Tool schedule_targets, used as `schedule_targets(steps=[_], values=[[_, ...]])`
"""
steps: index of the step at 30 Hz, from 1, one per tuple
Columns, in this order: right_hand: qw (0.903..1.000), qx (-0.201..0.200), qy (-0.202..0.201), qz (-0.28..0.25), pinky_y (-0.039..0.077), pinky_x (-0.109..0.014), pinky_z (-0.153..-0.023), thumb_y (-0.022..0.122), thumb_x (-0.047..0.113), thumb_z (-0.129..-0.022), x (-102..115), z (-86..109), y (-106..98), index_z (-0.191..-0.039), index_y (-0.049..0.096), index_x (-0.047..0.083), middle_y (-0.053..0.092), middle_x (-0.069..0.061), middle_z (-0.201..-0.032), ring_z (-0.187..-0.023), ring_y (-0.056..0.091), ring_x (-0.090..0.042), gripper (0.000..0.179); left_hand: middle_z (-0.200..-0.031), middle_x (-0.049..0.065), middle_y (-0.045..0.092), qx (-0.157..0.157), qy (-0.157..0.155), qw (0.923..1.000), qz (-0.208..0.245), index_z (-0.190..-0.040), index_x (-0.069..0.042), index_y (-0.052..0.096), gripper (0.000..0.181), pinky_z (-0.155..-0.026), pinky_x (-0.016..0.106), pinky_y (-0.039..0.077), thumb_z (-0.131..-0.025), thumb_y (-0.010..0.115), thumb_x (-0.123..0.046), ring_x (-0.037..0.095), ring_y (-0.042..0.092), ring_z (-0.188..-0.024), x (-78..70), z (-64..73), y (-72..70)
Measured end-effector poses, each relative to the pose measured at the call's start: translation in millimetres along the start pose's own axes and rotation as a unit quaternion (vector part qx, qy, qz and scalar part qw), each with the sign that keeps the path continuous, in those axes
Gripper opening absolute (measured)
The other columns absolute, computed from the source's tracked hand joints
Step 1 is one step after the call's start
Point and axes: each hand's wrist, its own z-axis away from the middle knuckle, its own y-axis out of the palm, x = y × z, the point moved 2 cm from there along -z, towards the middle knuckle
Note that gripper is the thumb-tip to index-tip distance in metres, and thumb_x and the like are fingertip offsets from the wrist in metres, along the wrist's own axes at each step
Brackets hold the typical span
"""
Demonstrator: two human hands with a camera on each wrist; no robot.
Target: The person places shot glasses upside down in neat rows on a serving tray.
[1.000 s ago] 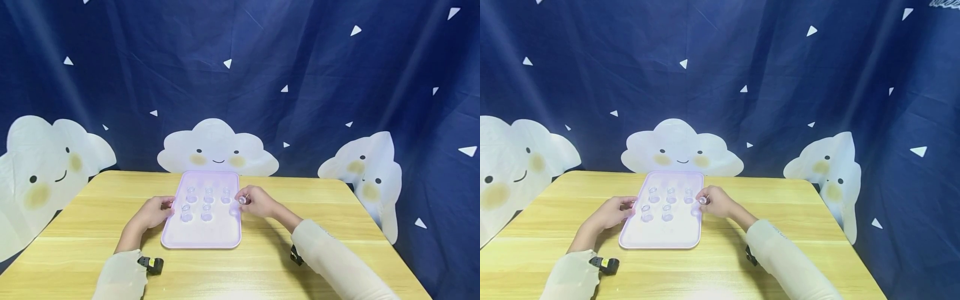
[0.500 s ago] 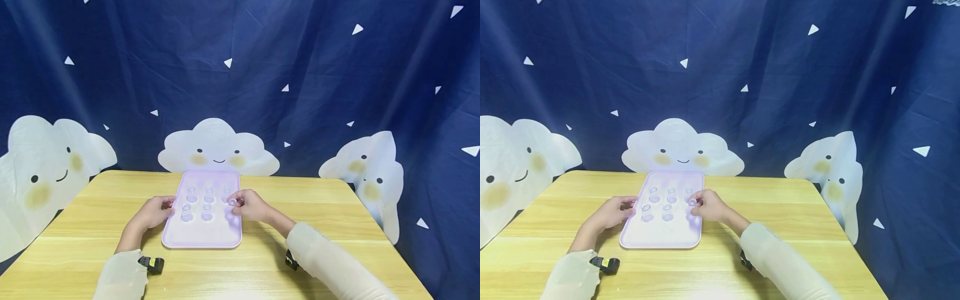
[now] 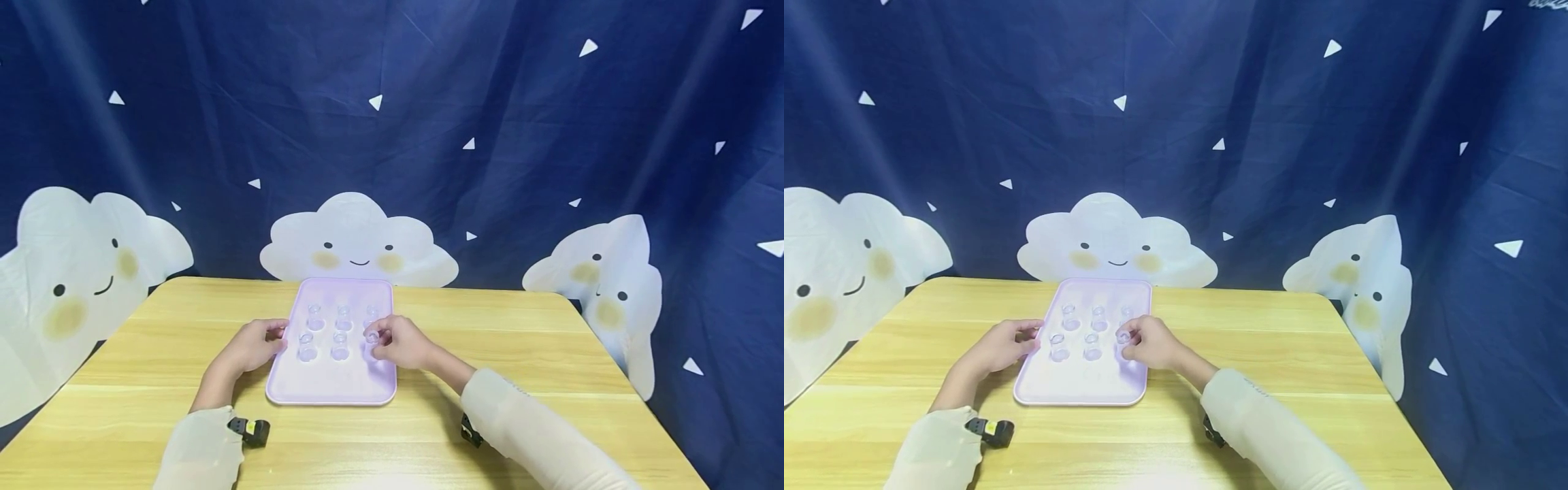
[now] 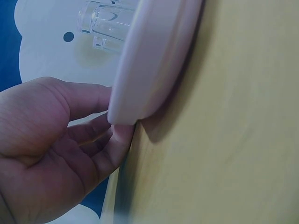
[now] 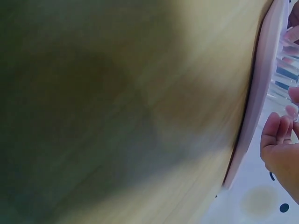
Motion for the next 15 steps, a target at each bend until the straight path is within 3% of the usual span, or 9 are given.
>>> schedule_targets(steps=[15], values=[[0.9998, 0.007, 0.001, 0.017, 0.05, -0.02, -0.068, 0.074, -0.007, -0.081, 1.6, 0.3, 3.9, -0.112, 0.07, -0.002, 0.062, -0.004, -0.088, -0.08, 0.057, -0.011, 0.031, -0.123, 0.023, 0.067, 0.001, -0.004, 1.0, 0.003, -0.141, 0.008, 0.056, 0.045, -0.107, 0.061, 0.043, -0.098, 0.062, -0.005, 0.04, 0.058, -0.119, -1.0, -0.1, -0.4]])
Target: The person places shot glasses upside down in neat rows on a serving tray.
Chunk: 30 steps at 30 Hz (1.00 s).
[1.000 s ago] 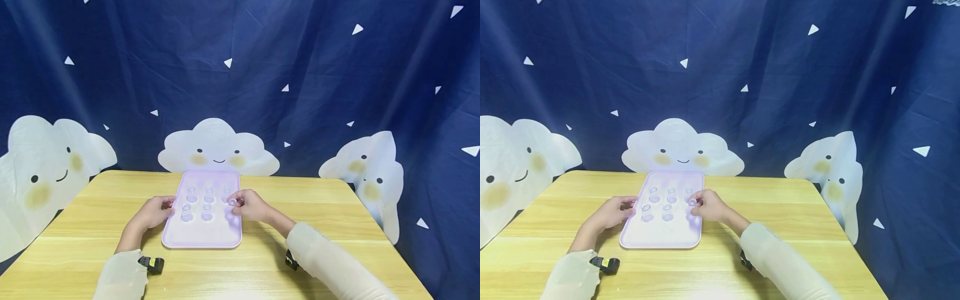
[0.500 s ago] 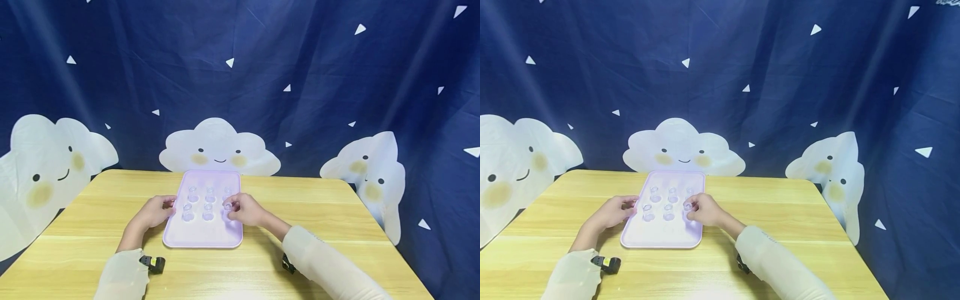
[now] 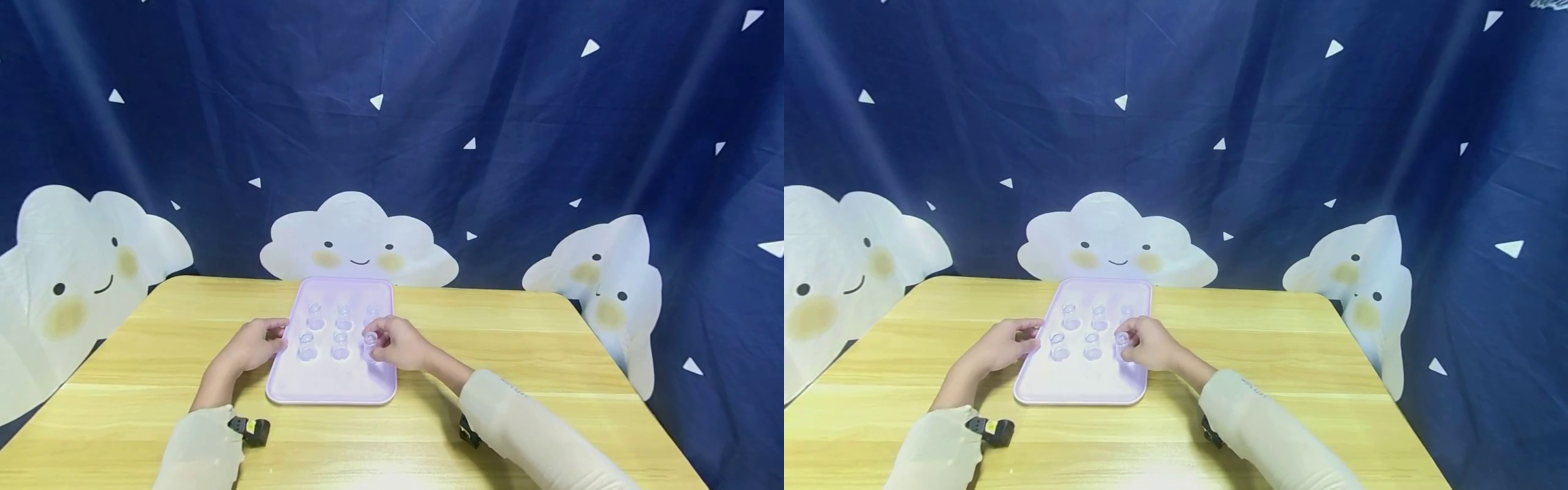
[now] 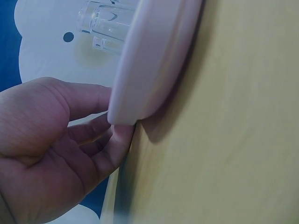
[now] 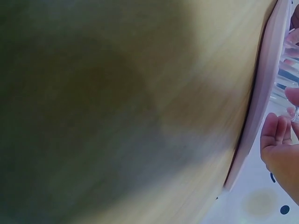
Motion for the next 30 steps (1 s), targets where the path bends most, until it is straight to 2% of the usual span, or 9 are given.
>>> schedule_targets(steps=[9, 21, 26, 30], values=[[1.0, 0.0, 0.007, 0.0, 0.052, -0.02, -0.069, 0.074, -0.006, -0.081, -1.7, -0.3, 0.0, -0.11, 0.069, 0.0, 0.062, -0.004, -0.092, -0.082, 0.058, -0.011, 0.03, -0.124, 0.023, 0.066, 0.001, -0.002, 1.0, -0.001, -0.141, 0.008, 0.056, 0.045, -0.108, 0.062, 0.042, -0.098, 0.061, -0.004, 0.043, 0.057, -0.121, 0.0, -1.9, 0.9], [0.9999, 0.001, -0.002, 0.012, 0.055, -0.023, -0.073, 0.074, -0.006, -0.081, -2.4, 1.6, -1.9, -0.113, 0.069, -0.001, 0.065, -0.005, -0.096, -0.084, 0.06, -0.013, 0.033, -0.123, 0.023, 0.067, -0.001, 0.005, 1.0, -0.007, -0.139, 0.009, 0.056, 0.045, -0.107, 0.063, 0.042, -0.098, 0.063, -0.005, 0.043, 0.057, -0.122, -3.0, -0.9, 0.1], [0.9999, 0.014, -0.006, -0.008, 0.058, -0.032, -0.085, 0.076, -0.002, -0.083, -0.3, 7.2, -15.2, -0.12, 0.065, -0.002, 0.066, -0.01, -0.104, -0.091, 0.064, -0.019, 0.039, -0.123, 0.023, 0.067, 0.001, 0.004, 1.0, 0.0, -0.14, 0.009, 0.055, 0.045, -0.107, 0.062, 0.043, -0.098, 0.062, -0.005, 0.043, 0.058, -0.121, -2.4, -0.3, 1.1], [0.9991, 0.008, -0.014, -0.039, 0.058, -0.036, -0.09, 0.074, -0.004, -0.084, 2.1, 14.5, -32.4, -0.122, 0.063, -0.004, 0.066, -0.019, -0.107, -0.095, 0.065, -0.025, 0.039, -0.125, 0.024, 0.066, 0.001, 0.0, 1.0, 0.007, -0.14, 0.008, 0.056, 0.045, -0.107, 0.062, 0.043, -0.098, 0.062, -0.006, 0.044, 0.057, -0.123, 1.2, -0.4, 1.0]])
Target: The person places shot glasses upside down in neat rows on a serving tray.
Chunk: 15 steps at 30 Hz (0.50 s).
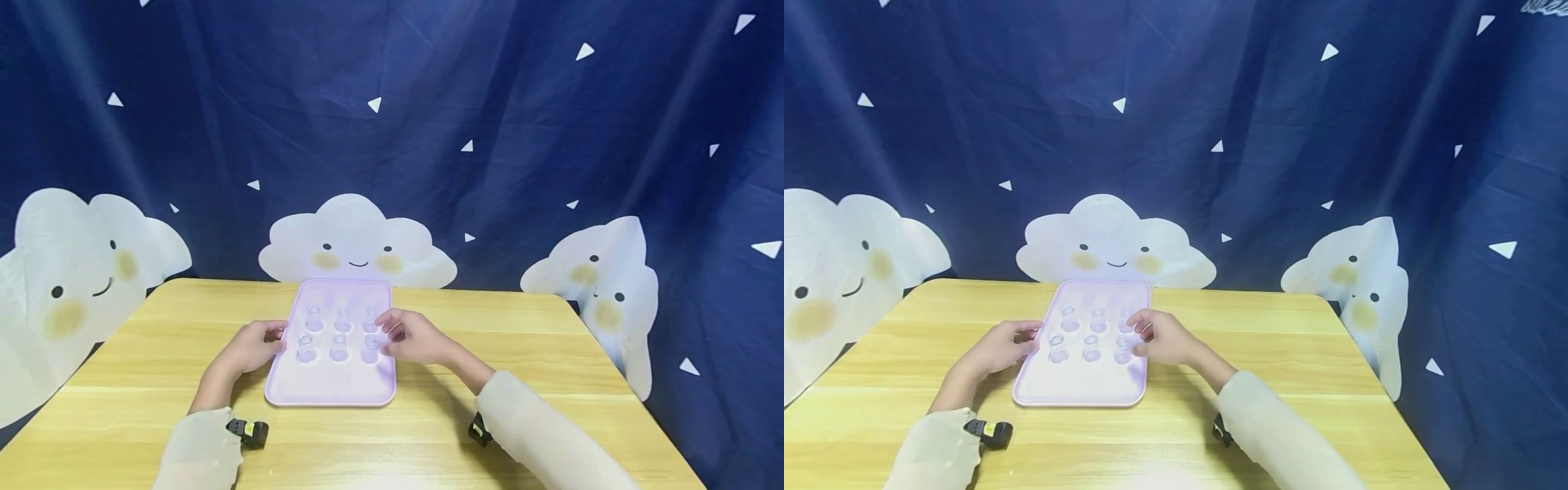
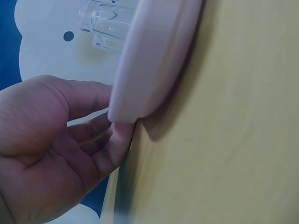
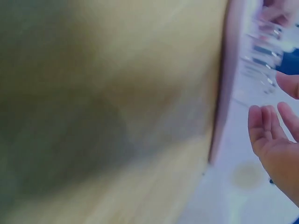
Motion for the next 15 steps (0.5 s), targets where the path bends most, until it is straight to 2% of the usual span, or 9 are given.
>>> schedule_targets(steps=[3, 9, 12, 15], values=[[0.9998, -0.018, -0.002, -0.002, 0.058, -0.035, -0.09, 0.073, -0.002, -0.086, 4.0, 7.3, -13.1, -0.121, 0.064, -0.002, 0.067, -0.021, -0.108, -0.095, 0.065, -0.024, 0.037, -0.125, 0.024, 0.065, 0.0, -0.002, 1.0, 0.002, -0.141, 0.007, 0.056, 0.045, -0.105, 0.061, 0.044, -0.099, 0.062, -0.007, 0.044, 0.057, -0.122, 2.6, -0.2, -1.4], [0.9969, -0.072, -0.015, 0.029, 0.057, -0.04, -0.09, 0.072, 0.006, -0.091, 11.1, 24.2, -35.0, -0.121, 0.065, 0.001, 0.066, -0.011, -0.107, -0.097, 0.064, -0.021, 0.031, -0.125, 0.023, 0.065, 0.003, -0.008, 1.0, 0.003, -0.143, 0.008, 0.053, 0.047, -0.102, 0.058, 0.048, -0.1, 0.061, -0.012, 0.042, 0.057, -0.12, 4.3, 2.5, -5.7], [0.9944, -0.089, -0.026, 0.05, 0.058, -0.042, -0.091, 0.071, 0.007, -0.092, 12.1, 33.4, -42.5, -0.122, 0.065, -0.001, 0.066, -0.011, -0.107, -0.097, 0.064, -0.023, 0.031, -0.126, 0.023, 0.064, 0.009, -0.013, 0.9999, 0.007, -0.144, 0.008, 0.051, 0.049, -0.093, 0.049, 0.053, -0.101, 0.06, -0.013, 0.037, 0.059, -0.113, 4.7, 4.6, -7.6], [0.989, -0.102, -0.029, 0.103, 0.057, -0.043, -0.091, 0.071, 0.01, -0.093, 12.1, 42.4, -47.8, -0.123, 0.065, -0.001, 0.066, -0.011, -0.112, -0.099, 0.064, -0.026, 0.033, -0.126, 0.024, 0.063, 0.011, -0.013, 0.9998, 0.008, -0.145, 0.009, 0.049, 0.051, -0.079, 0.038, 0.055, -0.101, 0.06, -0.014, 0.03, 0.061, -0.1, 6.1, 6.6, -9.5]])
